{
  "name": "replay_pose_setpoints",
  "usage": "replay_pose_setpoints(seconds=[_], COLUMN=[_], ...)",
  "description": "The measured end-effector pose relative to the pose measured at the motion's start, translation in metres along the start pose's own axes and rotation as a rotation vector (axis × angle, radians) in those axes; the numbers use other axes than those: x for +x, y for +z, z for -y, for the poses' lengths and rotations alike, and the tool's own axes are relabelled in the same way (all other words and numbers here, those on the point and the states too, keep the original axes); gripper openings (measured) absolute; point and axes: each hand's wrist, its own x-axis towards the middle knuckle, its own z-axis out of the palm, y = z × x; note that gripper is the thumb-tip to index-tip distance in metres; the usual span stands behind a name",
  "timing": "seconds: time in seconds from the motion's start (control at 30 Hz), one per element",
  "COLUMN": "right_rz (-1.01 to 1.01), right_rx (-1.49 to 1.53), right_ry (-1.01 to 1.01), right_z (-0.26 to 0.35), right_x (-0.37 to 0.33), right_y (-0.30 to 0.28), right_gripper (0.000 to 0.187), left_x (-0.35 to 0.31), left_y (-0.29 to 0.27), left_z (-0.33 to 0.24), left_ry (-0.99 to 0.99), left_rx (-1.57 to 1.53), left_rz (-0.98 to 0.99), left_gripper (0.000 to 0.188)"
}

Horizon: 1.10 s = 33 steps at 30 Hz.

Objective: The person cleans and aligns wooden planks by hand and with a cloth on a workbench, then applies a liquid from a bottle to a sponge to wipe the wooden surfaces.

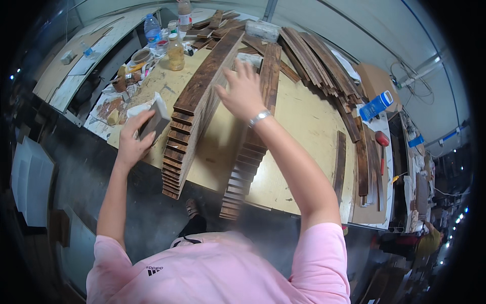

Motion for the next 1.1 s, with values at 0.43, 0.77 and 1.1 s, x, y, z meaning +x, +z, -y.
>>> replay_pose_setpoints(seconds=[0.43, 0.77, 1.1], right_rz=[0.259, 0.248, 0.279], right_rx=[-0.066, -0.118, -0.096], right_ry=[-0.07, -0.118, -0.075], right_z=[0.052, 0.051, 0.054], right_x=[0.054, 0.055, 0.054], right_y=[0.077, 0.076, 0.069], right_gripper=[0.048, 0.043, 0.041], left_x=[-0.123, -0.215, 0.017], left_y=[0.029, 0.006, 0.038], left_z=[0.008, 0.047, 0.105], left_ry=[0.001, -0.317, -0.115], left_rx=[0.027, 0.19, 0.028], left_rz=[0.022, -0.098, -0.069], left_gripper=[0.062, 0.053, 0.046])
